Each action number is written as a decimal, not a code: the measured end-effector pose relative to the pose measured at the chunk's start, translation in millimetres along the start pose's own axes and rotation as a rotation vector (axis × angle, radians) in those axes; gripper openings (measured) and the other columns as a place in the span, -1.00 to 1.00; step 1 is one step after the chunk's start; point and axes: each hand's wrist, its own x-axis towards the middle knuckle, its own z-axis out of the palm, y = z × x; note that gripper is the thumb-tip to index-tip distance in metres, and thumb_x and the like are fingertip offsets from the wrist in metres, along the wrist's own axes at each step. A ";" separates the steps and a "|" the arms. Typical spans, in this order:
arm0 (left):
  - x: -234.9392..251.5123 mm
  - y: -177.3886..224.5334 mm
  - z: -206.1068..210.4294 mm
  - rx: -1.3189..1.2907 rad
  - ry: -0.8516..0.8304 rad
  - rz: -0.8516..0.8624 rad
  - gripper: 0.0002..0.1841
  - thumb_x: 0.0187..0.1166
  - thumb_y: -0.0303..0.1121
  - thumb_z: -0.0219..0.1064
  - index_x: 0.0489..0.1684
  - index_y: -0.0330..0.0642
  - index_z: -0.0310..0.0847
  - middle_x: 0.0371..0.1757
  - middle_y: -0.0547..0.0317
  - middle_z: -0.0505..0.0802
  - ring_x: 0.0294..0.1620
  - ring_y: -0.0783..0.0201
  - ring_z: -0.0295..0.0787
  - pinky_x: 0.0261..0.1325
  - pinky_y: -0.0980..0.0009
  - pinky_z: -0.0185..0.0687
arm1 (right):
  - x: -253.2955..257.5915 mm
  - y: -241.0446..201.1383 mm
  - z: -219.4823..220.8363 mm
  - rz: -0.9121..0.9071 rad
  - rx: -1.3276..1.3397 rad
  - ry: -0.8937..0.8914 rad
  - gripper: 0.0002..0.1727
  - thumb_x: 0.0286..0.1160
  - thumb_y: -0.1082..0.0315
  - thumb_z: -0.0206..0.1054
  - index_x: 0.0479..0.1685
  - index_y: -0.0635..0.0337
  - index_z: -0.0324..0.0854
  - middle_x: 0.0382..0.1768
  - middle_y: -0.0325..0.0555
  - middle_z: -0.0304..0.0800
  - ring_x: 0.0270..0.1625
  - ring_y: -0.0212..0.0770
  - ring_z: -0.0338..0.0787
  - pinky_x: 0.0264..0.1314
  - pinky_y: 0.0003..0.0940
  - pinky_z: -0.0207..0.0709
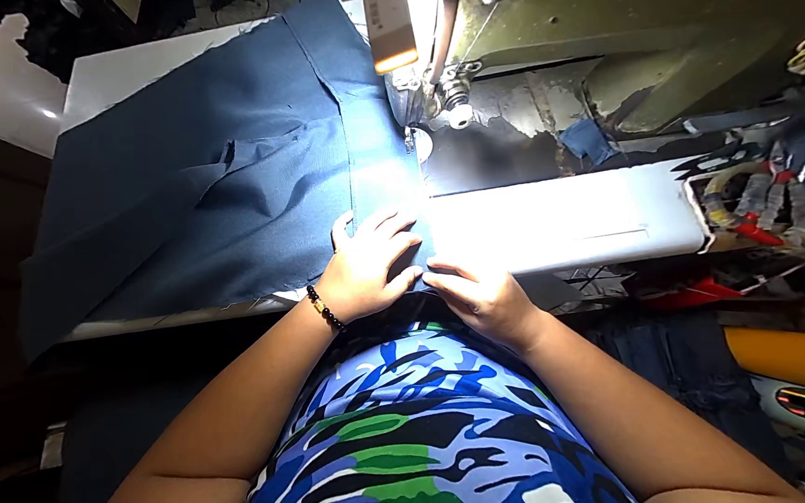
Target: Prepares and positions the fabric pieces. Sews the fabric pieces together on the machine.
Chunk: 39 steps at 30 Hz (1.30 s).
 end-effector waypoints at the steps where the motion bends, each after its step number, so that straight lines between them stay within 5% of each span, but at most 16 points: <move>1: -0.1 0.1 0.1 0.004 0.002 0.002 -0.53 0.57 0.09 0.20 0.28 0.09 0.77 0.62 0.30 0.64 0.79 0.09 0.30 0.63 -0.51 -0.15 | -2.5 -0.3 0.9 0.005 -0.006 0.004 -0.78 0.58 0.41 0.31 -0.08 0.17 0.91 0.08 0.05 0.90 0.20 -0.14 0.85 0.31 -0.35 0.66; 10: -0.7 -0.8 1.2 0.024 0.000 0.011 -0.51 0.58 0.13 0.17 0.29 0.11 0.76 0.63 0.29 0.63 0.79 0.09 0.29 0.62 -0.51 -0.14 | -4.0 -0.4 1.1 0.024 0.009 0.007 -0.78 0.58 0.40 0.31 -0.11 0.17 0.91 0.09 0.03 0.90 0.21 -0.14 0.84 0.31 -0.33 0.65; 14: -1.3 7.1 -2.7 0.066 -0.075 -0.011 -0.50 0.69 0.08 0.06 0.41 0.09 0.70 0.73 0.30 0.52 0.86 0.07 0.15 0.66 -0.52 -0.21 | 0.5 -4.5 -3.8 0.049 -0.008 -0.061 -0.73 0.51 0.42 0.23 -0.12 0.20 0.89 0.20 0.06 0.88 0.41 -0.03 0.78 0.50 -0.24 0.58; 29: 14.8 -2.0 -6.4 -0.002 -0.078 -0.039 -0.50 0.65 0.06 0.13 0.41 0.03 0.68 0.73 0.21 0.51 0.86 0.04 0.15 0.66 -0.55 -0.28 | 34.9 13.2 -20.1 0.062 0.025 -0.170 -0.75 0.37 0.50 0.23 -0.27 0.19 0.88 0.09 -0.04 0.90 0.15 -0.17 0.87 0.20 -0.32 0.71; 39: 69.7 -49.3 -13.9 0.019 -0.060 -0.025 -0.44 0.65 0.14 0.10 0.46 0.06 0.64 0.71 0.19 0.53 0.82 0.03 0.22 0.66 -0.52 -0.21 | 84.6 60.8 -22.4 0.108 0.039 -0.275 -0.67 0.45 0.56 0.14 -0.10 0.28 0.88 0.24 0.06 0.83 0.37 0.07 0.75 0.46 -0.01 0.56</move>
